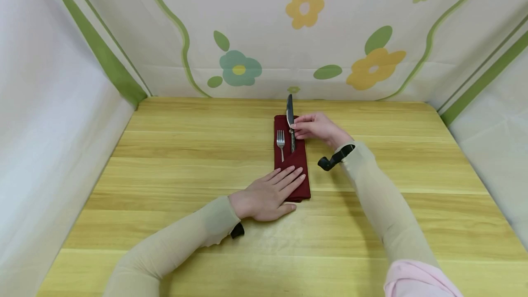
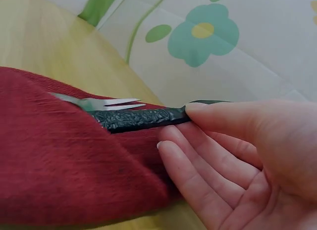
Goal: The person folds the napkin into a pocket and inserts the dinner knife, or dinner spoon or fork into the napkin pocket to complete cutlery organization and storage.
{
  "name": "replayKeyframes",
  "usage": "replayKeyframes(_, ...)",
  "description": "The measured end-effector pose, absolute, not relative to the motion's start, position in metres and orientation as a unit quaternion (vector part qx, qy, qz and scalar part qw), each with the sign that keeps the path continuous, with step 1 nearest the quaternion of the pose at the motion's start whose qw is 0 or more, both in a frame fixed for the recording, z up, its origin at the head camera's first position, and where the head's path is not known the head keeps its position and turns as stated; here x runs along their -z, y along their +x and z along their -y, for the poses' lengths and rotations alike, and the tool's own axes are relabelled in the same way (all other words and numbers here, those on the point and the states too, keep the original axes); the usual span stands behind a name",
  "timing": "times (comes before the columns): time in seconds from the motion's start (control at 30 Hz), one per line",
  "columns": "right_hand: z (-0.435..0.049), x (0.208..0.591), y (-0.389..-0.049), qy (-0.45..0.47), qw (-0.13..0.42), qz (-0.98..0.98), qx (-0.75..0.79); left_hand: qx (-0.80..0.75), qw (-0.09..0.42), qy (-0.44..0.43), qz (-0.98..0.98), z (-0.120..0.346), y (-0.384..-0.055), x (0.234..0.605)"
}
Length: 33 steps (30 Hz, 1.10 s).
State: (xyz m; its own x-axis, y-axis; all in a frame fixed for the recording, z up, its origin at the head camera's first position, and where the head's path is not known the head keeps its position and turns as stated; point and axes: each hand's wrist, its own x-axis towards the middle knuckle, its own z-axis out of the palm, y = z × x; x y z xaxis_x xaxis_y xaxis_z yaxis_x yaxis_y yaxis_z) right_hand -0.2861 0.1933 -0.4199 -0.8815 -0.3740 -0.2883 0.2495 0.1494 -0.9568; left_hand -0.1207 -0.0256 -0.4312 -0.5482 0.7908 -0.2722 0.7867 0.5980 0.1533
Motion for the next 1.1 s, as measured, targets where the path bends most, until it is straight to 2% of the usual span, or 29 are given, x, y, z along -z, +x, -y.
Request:
replayKeyframes(0.57, -0.192, 0.422, -0.264, -0.048, 0.269, -0.745, 0.608, -0.021, 0.158, 0.452, -0.878, 0.027, -0.121, 0.437)
replayKeyframes(1.1, -0.18, 0.422, -0.269, 0.016, 0.211, -0.726, 0.654, -0.033, 0.153, 0.455, -0.876, 0.028, -0.122, 0.435)
